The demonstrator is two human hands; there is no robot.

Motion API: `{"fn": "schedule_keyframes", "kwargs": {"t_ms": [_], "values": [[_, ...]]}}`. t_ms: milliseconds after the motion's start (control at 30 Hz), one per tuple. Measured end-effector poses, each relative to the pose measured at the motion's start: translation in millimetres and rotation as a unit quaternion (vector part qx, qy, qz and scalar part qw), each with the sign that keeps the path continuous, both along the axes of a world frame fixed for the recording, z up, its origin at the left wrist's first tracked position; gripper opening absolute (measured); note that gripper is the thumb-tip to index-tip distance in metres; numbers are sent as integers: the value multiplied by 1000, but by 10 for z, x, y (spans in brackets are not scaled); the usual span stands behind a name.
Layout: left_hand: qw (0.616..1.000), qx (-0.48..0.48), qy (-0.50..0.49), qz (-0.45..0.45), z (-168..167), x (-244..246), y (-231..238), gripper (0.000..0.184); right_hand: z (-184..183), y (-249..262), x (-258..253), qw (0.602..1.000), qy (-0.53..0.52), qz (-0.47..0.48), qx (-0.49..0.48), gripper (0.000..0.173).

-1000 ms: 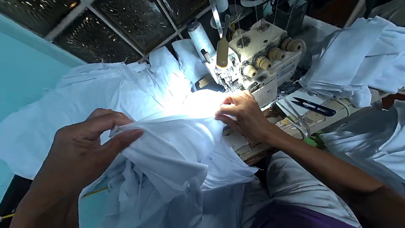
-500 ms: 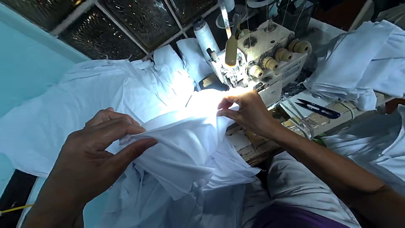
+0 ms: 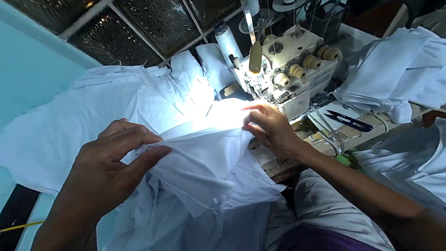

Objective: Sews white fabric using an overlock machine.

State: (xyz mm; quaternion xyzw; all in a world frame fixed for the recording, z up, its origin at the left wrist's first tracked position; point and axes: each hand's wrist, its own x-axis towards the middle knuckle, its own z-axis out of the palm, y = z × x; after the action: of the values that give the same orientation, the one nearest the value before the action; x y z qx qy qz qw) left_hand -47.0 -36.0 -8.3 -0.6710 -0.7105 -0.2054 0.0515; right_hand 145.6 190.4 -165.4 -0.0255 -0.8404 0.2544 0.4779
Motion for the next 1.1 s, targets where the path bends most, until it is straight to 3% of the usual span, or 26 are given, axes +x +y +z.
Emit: {"fn": "schedule_keyframes", "kwargs": {"t_ms": [167, 300, 433, 600, 833, 1100], "values": [[1000, -10, 10, 14, 31, 83, 10, 26, 8, 28, 32, 999, 1, 32, -8, 14], [1000, 4, 24, -14, -67, 19, 86, 30, 58, 136, 301, 992, -59, 102, -40, 14], [996, 7, 57, -76, -244, 131, 311, 31, 3, 318, 652, 977, -145, 158, 5, 23], [989, 7, 94, -117, -357, 430, 571, 30, -68, 341, 898, 962, -212, 168, 46, 21], [987, 27, 107, -115, -438, 347, 664, 32, -161, 360, 804, 976, -167, 138, -1, 15], [988, 56, 113, -93, -474, 248, 737, 30, -232, 555, 406, 992, -118, 16, 45, 9]]}}
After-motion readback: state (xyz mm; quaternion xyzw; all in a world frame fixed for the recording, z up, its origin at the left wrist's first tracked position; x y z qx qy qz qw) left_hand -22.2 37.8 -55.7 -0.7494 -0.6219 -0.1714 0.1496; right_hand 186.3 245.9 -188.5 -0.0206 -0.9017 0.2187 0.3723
